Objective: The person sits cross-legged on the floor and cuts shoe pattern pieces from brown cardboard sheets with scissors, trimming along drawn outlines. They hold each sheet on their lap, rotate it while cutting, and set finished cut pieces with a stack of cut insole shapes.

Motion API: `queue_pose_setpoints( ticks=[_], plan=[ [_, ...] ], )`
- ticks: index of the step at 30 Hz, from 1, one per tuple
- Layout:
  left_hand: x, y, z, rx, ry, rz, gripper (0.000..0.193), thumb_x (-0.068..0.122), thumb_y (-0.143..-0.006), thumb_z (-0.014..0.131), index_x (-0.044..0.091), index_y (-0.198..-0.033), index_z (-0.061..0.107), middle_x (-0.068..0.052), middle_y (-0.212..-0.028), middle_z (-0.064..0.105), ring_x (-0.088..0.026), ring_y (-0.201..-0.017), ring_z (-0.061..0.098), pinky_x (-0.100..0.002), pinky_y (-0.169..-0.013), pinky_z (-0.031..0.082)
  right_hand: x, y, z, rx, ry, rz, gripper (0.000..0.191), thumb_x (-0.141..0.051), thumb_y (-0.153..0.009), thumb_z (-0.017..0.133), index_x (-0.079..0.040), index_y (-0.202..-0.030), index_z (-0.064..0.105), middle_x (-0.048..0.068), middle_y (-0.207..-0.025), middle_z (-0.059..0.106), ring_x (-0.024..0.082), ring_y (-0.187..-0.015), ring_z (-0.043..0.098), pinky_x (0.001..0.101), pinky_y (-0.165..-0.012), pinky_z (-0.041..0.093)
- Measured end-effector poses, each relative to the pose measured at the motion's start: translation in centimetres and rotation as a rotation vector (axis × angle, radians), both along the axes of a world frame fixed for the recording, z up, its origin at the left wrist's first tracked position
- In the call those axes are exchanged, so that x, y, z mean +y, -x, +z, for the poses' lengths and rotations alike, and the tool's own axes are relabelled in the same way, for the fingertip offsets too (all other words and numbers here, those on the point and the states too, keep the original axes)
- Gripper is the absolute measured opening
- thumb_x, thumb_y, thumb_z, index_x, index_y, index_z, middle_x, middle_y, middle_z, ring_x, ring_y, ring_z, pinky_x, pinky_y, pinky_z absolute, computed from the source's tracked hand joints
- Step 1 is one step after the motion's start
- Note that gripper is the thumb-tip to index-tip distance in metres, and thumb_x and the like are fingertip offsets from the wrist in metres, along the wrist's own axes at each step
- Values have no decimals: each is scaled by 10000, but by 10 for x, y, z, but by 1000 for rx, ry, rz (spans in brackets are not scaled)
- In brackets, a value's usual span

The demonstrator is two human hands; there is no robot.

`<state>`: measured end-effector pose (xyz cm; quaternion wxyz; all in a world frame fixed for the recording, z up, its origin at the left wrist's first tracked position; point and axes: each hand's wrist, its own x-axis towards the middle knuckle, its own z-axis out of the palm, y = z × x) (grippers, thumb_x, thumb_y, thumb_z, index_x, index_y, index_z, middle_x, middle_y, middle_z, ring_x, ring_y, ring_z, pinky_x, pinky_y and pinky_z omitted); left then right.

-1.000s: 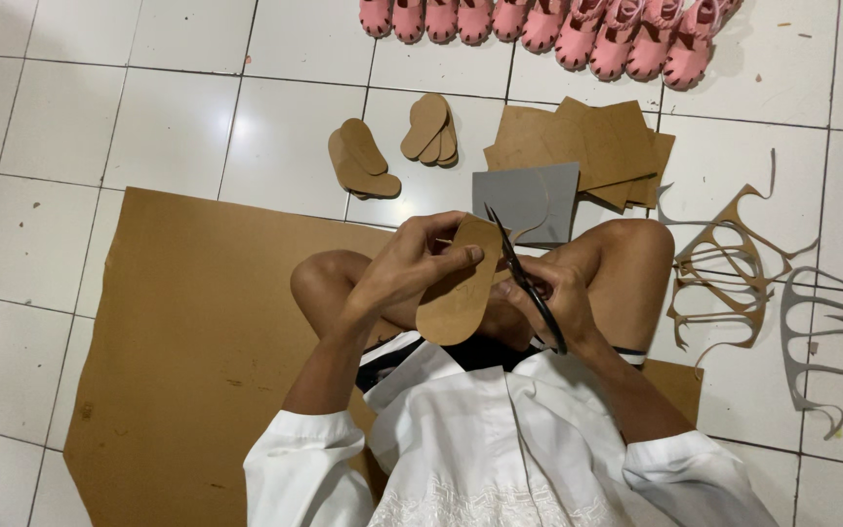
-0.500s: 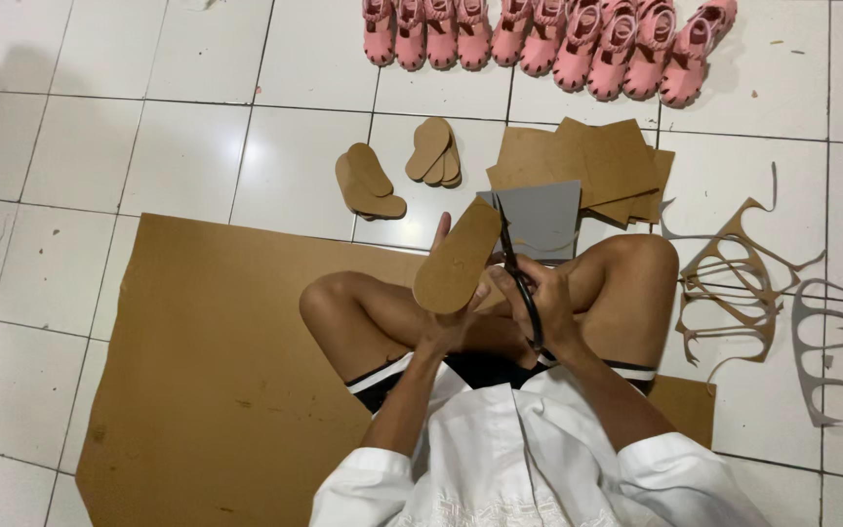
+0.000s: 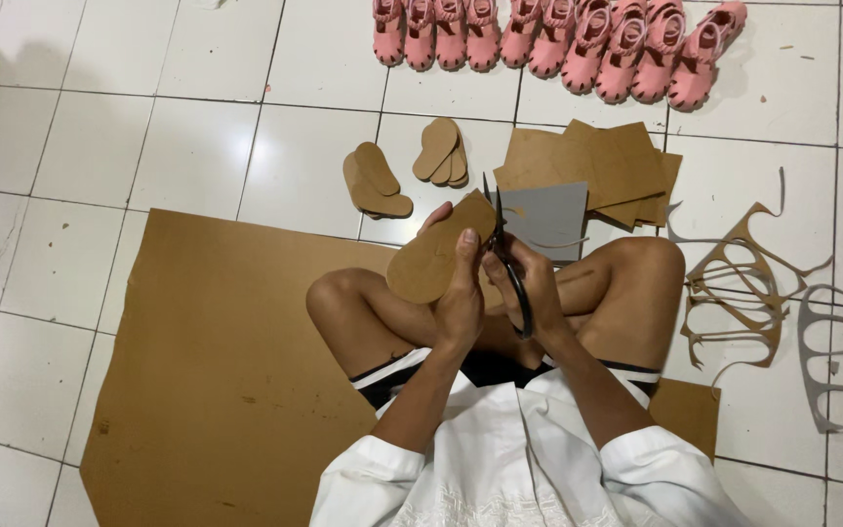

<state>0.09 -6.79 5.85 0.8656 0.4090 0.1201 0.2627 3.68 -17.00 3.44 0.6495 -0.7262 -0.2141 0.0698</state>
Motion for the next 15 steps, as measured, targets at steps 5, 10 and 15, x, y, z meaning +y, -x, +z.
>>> queue_pose_setpoints(
  ticks=[5, 10, 15],
  plan=[
    [6, 4, -1, -20, 77, -67, 425, 60, -1049, 597, 13, -1444, 447, -175, -1263, 590, -195, -1136, 621, -312, -990, 559, -2, 2, 0, 90, 51, -10, 470, -488, -996, 630, -19, -985, 650, -9, -674, 555, 78, -599, 530, 253, -540, 456],
    [10, 4, -3, 4, 94, -84, 448, 60, -1026, 611, 14, -1442, 449, -166, -1325, 559, -213, -1180, 626, -334, -1015, 564, -6, 5, 2, 131, 19, 12, 444, -462, -1002, 648, -18, -977, 655, -28, -659, 535, 56, -575, 503, 242, -517, 428],
    [16, 7, -6, 9, 97, -149, 466, 78, -1027, 624, 23, -1453, 444, -175, -1340, 560, -211, -1208, 620, -339, -1043, 560, -9, 7, 7, 110, 22, 14, 423, -439, -991, 653, -19, -1010, 699, -40, -611, 507, 42, -537, 461, 236, -484, 368]
  ],
)
